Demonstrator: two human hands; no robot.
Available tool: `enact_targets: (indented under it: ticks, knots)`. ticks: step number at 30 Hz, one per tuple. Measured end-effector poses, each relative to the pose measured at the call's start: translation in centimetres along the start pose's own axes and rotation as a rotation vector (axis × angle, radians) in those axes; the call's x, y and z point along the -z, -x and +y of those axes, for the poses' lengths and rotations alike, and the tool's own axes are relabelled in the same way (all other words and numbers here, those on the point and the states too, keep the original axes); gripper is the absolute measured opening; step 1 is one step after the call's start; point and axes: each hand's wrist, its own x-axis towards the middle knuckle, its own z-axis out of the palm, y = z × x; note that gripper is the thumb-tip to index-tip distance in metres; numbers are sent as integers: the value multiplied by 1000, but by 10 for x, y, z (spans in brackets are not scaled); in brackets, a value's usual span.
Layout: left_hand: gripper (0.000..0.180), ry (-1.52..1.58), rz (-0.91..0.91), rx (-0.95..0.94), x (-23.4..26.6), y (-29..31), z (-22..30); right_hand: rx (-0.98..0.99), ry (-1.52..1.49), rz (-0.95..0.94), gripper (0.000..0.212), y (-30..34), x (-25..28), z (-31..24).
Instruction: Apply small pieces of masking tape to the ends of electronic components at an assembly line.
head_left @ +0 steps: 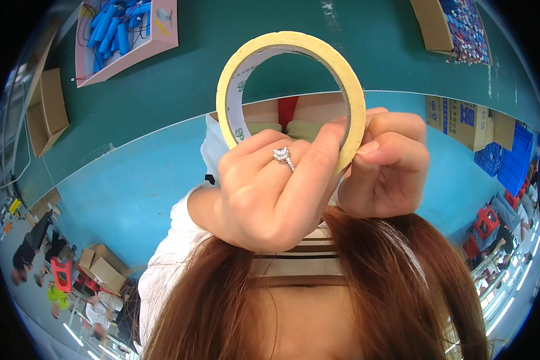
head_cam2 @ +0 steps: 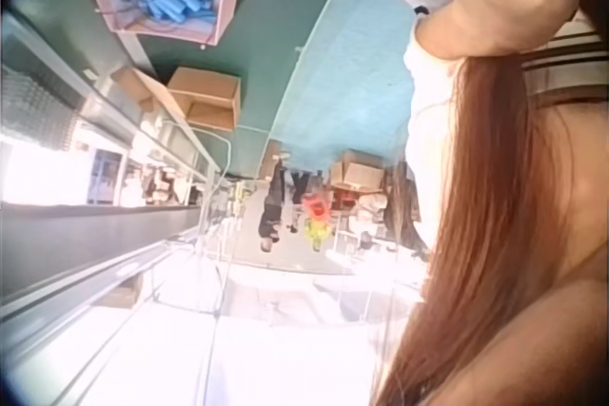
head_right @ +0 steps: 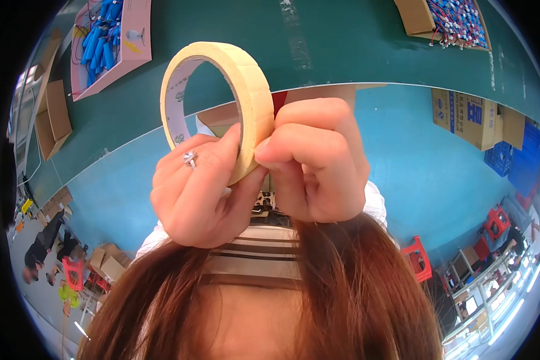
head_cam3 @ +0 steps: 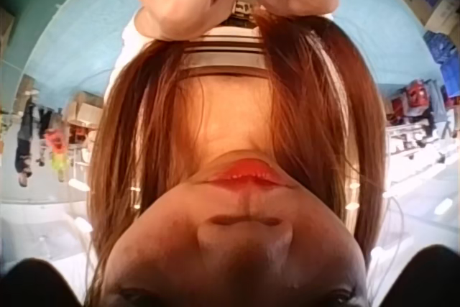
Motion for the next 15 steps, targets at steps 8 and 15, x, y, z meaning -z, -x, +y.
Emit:
enact_targets:
  ticks: [8,15]
  knots:
    - [36,2,-23,17,0,2,0,-37,-4,-23,12,2,2,-2]
    - [34,0,-36,15,1,2,-1,-54,-41,-16,11,3,2,-2]
